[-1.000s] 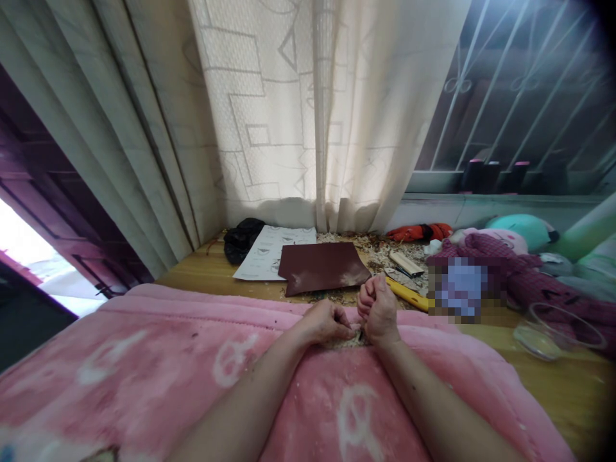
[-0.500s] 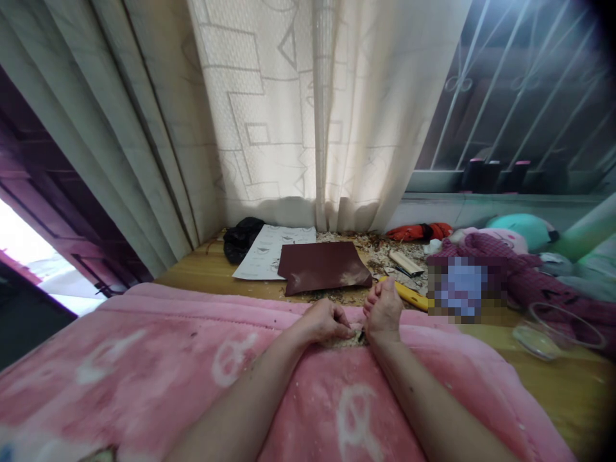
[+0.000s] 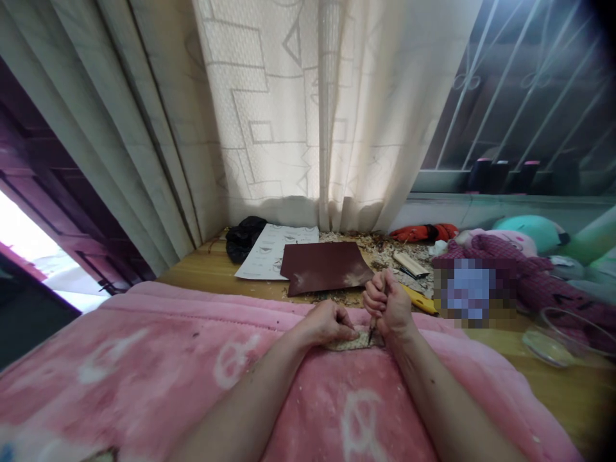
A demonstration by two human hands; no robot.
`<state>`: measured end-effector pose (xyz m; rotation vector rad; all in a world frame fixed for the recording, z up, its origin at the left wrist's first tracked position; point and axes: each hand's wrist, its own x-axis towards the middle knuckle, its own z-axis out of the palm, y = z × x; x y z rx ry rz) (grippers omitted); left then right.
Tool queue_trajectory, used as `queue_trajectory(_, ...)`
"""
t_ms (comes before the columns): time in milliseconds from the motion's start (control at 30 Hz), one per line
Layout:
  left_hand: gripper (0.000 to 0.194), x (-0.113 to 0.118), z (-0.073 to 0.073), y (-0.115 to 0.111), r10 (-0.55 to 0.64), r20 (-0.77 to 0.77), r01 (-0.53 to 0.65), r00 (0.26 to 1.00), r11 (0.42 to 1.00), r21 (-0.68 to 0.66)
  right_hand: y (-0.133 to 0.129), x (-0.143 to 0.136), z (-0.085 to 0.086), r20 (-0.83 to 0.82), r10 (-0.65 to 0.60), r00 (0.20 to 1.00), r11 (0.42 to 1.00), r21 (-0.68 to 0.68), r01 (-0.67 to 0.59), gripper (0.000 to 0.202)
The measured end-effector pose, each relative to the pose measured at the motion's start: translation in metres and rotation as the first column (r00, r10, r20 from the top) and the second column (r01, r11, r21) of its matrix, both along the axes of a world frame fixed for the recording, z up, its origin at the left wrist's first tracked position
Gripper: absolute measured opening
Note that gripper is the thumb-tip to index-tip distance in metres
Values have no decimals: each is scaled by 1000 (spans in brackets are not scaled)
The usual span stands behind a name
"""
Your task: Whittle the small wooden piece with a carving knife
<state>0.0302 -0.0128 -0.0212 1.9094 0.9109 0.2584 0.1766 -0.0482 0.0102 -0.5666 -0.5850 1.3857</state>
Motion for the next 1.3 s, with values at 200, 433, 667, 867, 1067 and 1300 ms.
queue_trajectory(200,36,1,5,-2,0,-11,0,1000,1000,5,-3,-4,2,-37,-103,994,994,38,104,38)
queue_trajectory(433,35,2,8,-4,12,-9,-12,1000,1000,16,-2,-9,1,-18,-202,979,978,43,202,39)
queue_trajectory(667,35,2,8,-4,14,-39,-13,999,999,37,-2,-12,1,5,-288,957,957,4,288,41)
queue_trajectory(867,34,3,6,-3,14,-67,-10,998,999,53,-1,-17,1,53,-395,917,915,-67,398,41)
queue_trajectory(1067,34,3,8,-3,28,-83,-24,996,999,45,1,-20,-4,110,-515,850,848,-80,524,42)
queue_trajectory(1300,33,4,3,-2,40,-75,-37,996,999,37,0,-23,-5,131,-424,896,900,-47,433,41)
